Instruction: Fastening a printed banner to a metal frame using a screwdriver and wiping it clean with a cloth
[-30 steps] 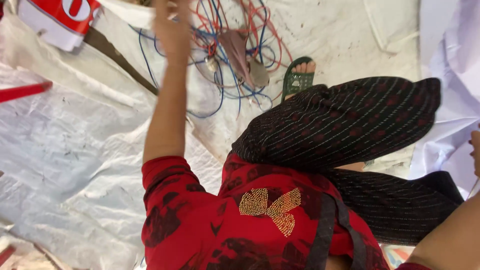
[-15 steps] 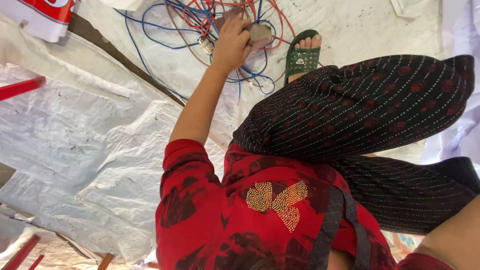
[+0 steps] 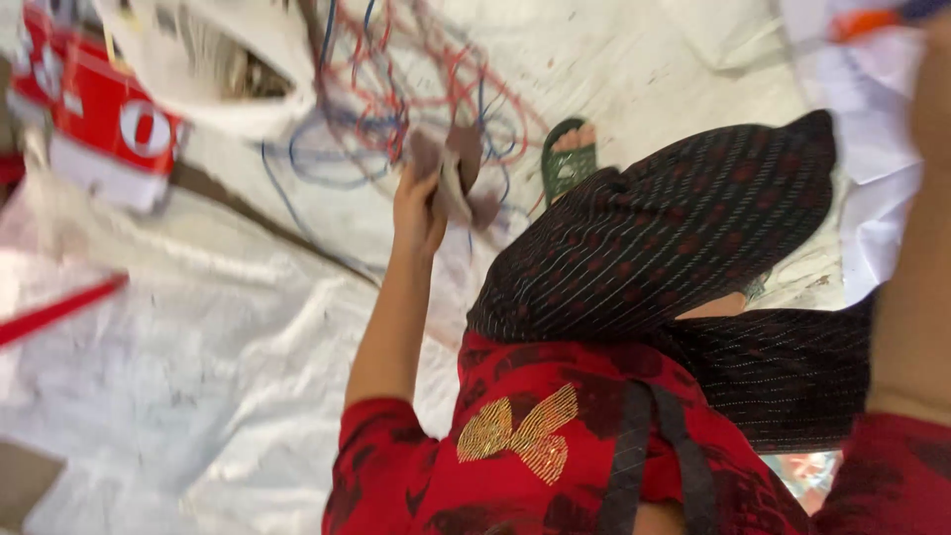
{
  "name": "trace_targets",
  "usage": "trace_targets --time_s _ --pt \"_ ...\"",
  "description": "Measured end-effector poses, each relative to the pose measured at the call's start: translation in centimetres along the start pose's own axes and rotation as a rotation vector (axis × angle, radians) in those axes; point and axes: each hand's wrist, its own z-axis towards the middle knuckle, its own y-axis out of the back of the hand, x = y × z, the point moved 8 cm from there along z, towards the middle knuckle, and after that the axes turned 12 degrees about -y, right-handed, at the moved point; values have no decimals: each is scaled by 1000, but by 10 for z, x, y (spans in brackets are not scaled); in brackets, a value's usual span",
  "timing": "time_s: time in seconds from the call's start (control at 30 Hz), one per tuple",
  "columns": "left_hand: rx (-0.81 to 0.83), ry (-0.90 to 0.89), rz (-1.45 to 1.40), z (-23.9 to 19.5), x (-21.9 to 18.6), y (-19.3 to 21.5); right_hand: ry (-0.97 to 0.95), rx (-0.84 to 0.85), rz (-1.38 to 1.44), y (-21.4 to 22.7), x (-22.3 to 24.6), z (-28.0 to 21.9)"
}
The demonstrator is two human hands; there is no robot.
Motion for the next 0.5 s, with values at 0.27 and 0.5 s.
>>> trace_targets --time_s 0.27,0.5 --pt "-148 105 -72 -37 -28 39 73 192 118 -54 248 108" --pt "86 70 -196 -29 -87 -34 263 346 -119 -88 319 92"
